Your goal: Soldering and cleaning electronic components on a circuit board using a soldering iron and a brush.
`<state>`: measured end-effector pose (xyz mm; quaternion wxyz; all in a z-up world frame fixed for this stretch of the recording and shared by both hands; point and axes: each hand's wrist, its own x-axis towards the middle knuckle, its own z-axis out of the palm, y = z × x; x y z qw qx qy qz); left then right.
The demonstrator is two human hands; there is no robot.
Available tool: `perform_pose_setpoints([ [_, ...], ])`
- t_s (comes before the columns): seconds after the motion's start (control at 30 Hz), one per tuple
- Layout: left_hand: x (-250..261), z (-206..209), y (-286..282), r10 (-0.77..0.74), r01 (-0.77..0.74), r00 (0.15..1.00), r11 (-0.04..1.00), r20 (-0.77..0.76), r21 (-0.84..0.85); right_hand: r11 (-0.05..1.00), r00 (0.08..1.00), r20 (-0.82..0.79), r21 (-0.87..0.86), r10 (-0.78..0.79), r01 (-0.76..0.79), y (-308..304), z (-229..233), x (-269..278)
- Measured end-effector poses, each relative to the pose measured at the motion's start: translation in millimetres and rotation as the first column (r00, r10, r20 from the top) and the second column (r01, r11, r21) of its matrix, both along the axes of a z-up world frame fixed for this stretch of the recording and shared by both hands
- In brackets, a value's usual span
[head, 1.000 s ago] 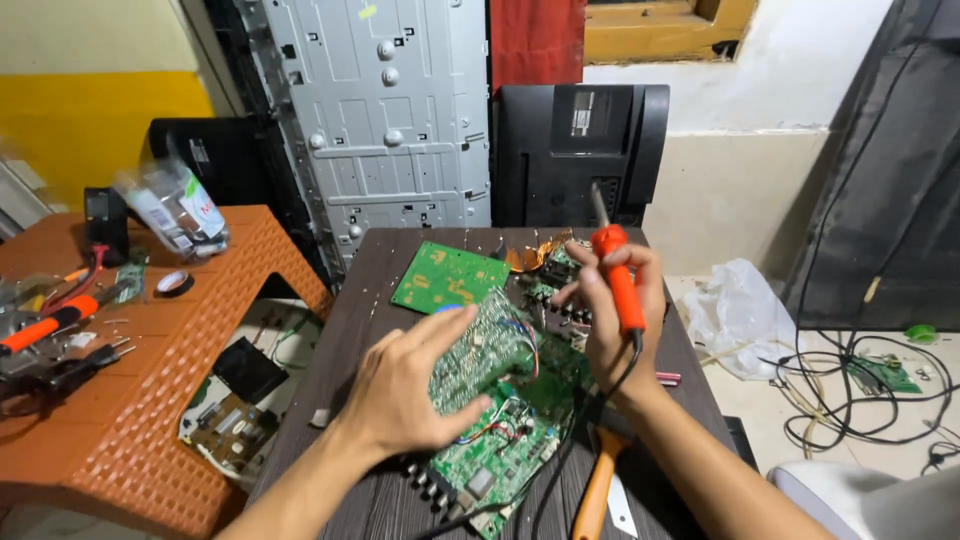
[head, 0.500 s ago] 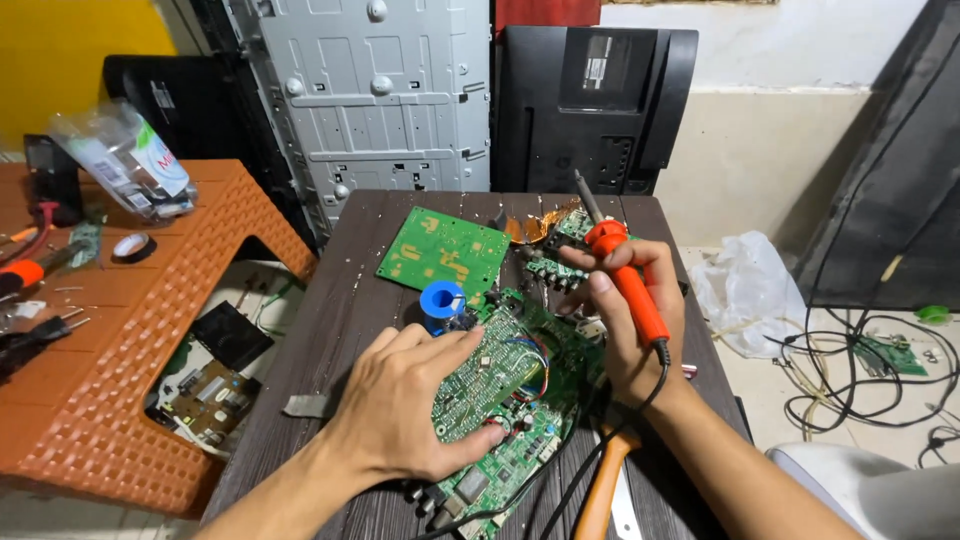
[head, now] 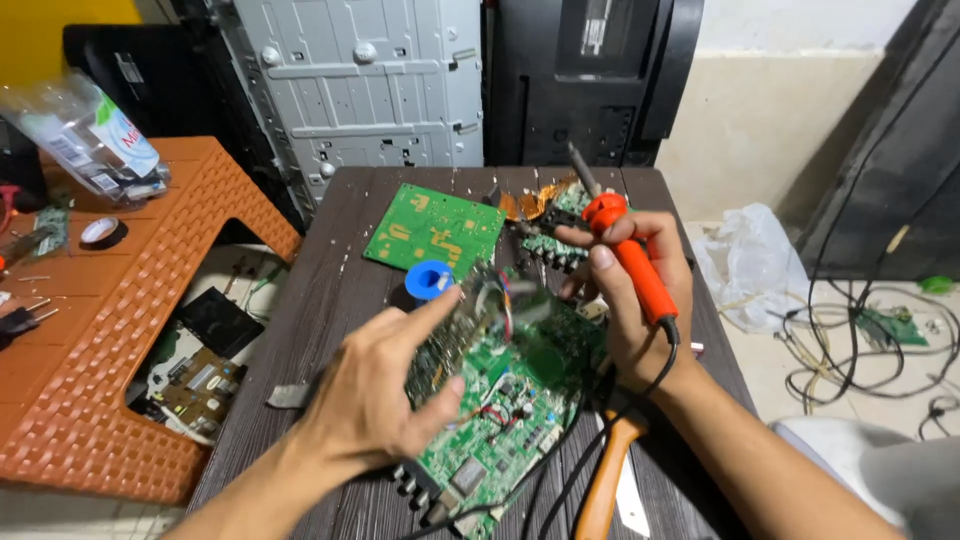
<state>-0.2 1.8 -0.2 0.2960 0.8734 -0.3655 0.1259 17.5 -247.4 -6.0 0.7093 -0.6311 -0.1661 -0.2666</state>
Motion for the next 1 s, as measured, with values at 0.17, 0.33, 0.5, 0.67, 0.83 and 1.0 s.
perform_pose_setpoints([
  [0.17, 5, -8, 8, 0.039, -0.070, 0.988, 0.975, -0.149, -0.209, 0.999, 0.998, -0.042, -0.016, 0.048, -0.049, -1, 2, -5],
  [0.33, -2, 16, 8, -0.112, 0.049, 0.982, 0.930, -0.153, -0.364, 0.994, 0.994, 0.034, -0.027, 0.105, -0.104, 4, 3, -13],
  [0.5, 10, 9, 11, -0.406, 0.254, 0.901, 0.780, -0.153, -0.572, 0.978, 0.977, 0.075, -0.084, 0.199, -0.193, 7, 11, -13],
  [0.67, 11, 12, 15, -0.529, 0.209, 0.797, 0.695, -0.292, -0.689, 0.963, 0.964, 0.096, -0.134, 0.250, -0.236, 10, 14, -17],
  [0.83, 19, 3, 17, -0.528, 0.267, 0.825, 0.678, -0.202, -0.685, 0.954, 0.948, 0.116, -0.065, 0.298, -0.292, 12, 15, -20],
  [1.0, 36, -18, 11, -0.455, 0.104, 0.848, 0.646, -0.272, -0.756, 0.945, 0.932, 0.157, -0.075, 0.327, -0.319, 15, 25, -28],
])
